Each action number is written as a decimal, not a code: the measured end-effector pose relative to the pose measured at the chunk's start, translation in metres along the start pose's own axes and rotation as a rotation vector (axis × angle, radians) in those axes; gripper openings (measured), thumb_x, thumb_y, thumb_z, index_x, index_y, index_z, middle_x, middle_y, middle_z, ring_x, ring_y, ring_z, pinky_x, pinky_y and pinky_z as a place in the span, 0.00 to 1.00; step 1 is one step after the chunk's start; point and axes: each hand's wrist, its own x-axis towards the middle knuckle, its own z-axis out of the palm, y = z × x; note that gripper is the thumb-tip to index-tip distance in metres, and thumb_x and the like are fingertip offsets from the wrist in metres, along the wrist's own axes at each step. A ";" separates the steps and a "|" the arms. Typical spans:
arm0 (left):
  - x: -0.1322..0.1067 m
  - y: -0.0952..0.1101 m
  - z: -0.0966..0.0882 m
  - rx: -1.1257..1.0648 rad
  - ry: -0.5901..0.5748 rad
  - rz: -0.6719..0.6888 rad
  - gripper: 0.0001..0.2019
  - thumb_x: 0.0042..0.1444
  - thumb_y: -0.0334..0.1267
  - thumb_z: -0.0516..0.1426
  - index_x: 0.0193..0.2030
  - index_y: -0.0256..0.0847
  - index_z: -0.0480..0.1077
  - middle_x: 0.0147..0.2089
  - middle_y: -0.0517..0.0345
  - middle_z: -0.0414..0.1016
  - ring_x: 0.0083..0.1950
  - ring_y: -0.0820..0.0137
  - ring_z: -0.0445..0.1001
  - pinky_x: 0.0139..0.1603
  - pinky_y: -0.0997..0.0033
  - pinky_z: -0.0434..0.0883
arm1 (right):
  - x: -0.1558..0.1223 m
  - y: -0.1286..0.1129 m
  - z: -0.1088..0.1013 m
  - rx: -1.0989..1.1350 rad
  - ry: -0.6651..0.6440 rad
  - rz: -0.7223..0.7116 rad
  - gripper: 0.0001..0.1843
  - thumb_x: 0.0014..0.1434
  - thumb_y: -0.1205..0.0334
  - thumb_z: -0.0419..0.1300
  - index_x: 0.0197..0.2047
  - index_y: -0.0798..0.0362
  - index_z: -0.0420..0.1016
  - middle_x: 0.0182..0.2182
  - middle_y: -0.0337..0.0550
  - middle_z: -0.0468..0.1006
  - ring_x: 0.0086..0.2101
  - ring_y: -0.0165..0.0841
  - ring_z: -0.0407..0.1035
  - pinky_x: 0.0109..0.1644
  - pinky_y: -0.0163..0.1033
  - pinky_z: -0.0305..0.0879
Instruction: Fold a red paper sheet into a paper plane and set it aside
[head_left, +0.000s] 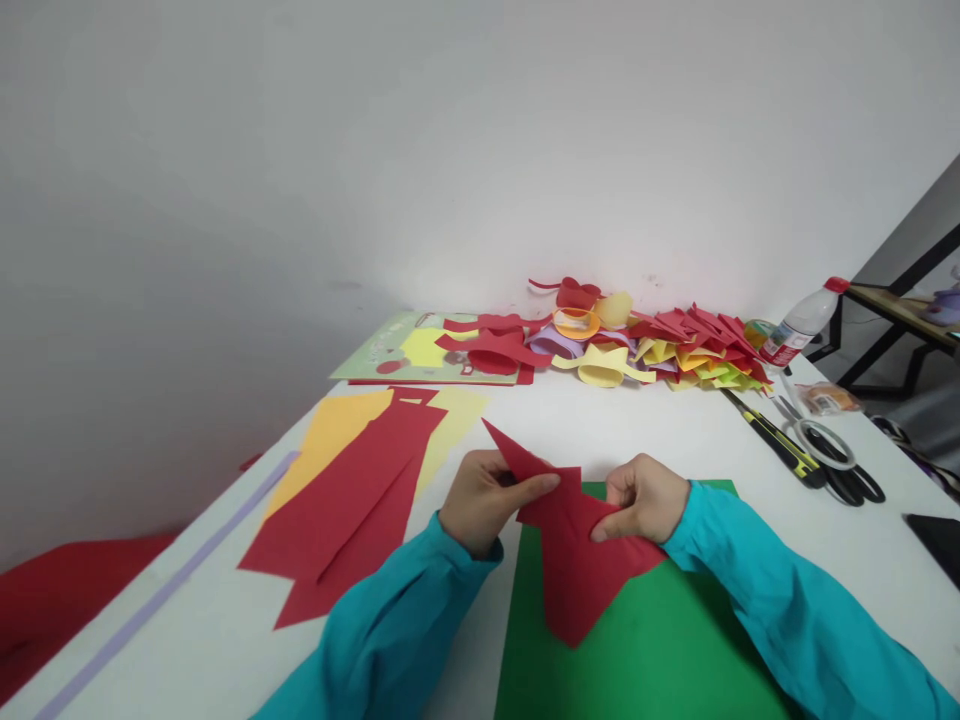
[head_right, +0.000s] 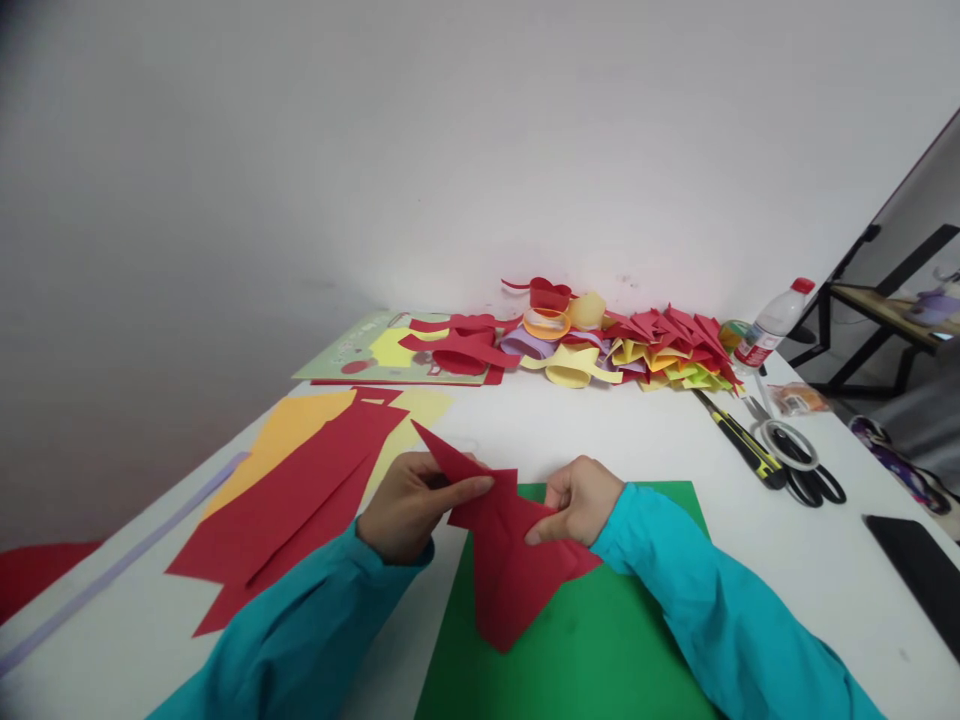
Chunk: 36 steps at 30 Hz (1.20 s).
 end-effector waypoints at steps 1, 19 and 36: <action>0.001 0.000 -0.002 0.008 0.008 0.004 0.08 0.34 0.37 0.67 0.23 0.35 0.76 0.24 0.54 0.77 0.26 0.66 0.74 0.26 0.70 0.72 | 0.000 0.000 -0.001 -0.011 0.004 0.008 0.21 0.33 0.54 0.69 0.15 0.55 0.61 0.10 0.29 0.61 0.15 0.21 0.52 0.16 0.28 0.46; 0.007 0.001 -0.005 -0.181 0.161 -0.086 0.13 0.31 0.36 0.68 0.27 0.34 0.76 0.29 0.52 0.78 0.33 0.60 0.76 0.33 0.63 0.75 | -0.005 0.017 -0.011 0.257 0.089 0.006 0.24 0.29 0.50 0.70 0.16 0.54 0.60 0.12 0.34 0.71 0.15 0.27 0.65 0.18 0.30 0.56; 0.002 -0.006 0.041 -0.002 -0.145 0.317 0.07 0.41 0.34 0.65 0.30 0.41 0.78 0.33 0.52 0.78 0.39 0.63 0.73 0.43 0.63 0.70 | -0.053 0.029 -0.044 -0.307 0.669 -0.627 0.05 0.52 0.62 0.61 0.27 0.54 0.75 0.23 0.42 0.78 0.25 0.31 0.71 0.32 0.38 0.66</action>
